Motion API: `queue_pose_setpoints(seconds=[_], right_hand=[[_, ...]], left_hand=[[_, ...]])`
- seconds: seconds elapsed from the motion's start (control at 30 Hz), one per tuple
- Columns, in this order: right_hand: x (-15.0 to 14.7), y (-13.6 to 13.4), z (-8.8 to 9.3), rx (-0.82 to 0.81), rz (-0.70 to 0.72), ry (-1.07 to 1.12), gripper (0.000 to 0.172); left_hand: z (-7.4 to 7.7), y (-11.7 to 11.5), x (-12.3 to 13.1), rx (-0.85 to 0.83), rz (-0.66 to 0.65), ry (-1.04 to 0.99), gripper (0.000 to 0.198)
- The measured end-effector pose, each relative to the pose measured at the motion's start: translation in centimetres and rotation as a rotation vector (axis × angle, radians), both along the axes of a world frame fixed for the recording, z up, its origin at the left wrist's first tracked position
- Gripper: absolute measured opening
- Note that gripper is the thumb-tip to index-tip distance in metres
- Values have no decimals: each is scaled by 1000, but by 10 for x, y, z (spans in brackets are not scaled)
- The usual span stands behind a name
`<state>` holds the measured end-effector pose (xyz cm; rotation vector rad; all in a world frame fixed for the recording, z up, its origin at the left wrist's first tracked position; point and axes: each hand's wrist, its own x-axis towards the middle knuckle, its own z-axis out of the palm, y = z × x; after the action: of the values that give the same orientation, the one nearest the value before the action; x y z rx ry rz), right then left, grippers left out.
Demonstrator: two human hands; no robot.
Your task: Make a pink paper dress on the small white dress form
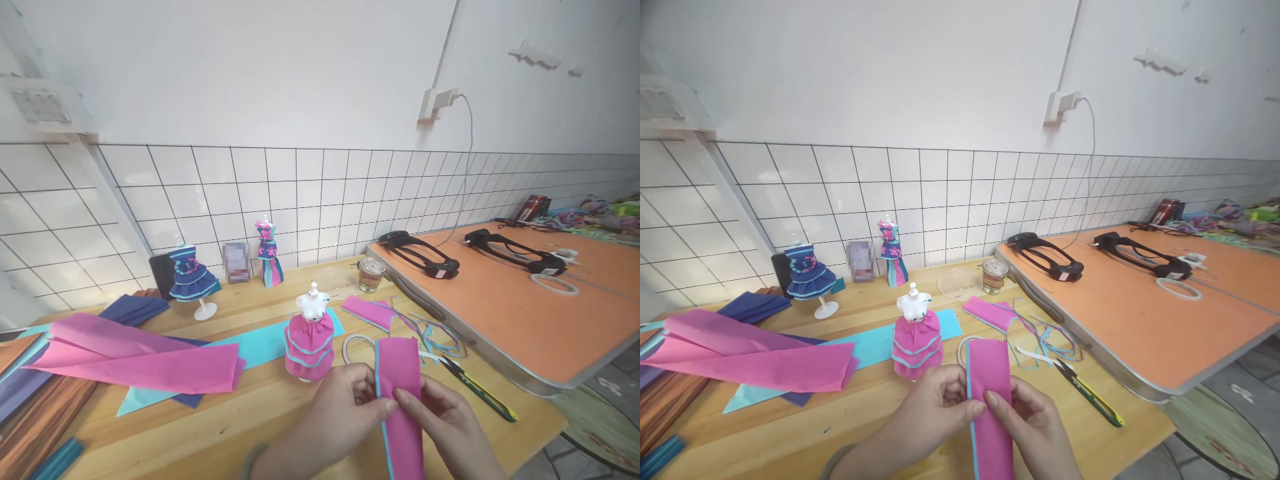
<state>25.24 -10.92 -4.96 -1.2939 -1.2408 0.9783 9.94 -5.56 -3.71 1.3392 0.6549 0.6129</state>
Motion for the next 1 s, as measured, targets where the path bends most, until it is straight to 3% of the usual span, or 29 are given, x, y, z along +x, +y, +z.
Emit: queue_pose_setpoints(seconds=[0.1, 0.23, 0.3, 0.43, 0.57, 0.73, 1.0], right_hand=[[5, 1, -3, -1, 13, -9, 28], [24, 9, 3, 19, -30, -72, 54], [31, 14, 12, 61, 39, -58, 61], [34, 23, 33, 57, 200, 5, 57], [28, 27, 37, 20, 238, -44, 45], [26, 28, 31, -16, 147, -64, 41], [36, 25, 41, -29, -2, 14, 45]], left_hand=[[2, 4, -6, 84, 44, 73, 25], [10, 10, -21, 180, -97, 203, 18], [15, 11, -26, 223, -147, 244, 19], [24, 14, -31, 269, -169, 309, 21], [24, 16, -31, 305, -185, 332, 23], [21, 19, -34, 324, -205, 365, 22], [31, 24, -42, 347, -192, 446, 28]])
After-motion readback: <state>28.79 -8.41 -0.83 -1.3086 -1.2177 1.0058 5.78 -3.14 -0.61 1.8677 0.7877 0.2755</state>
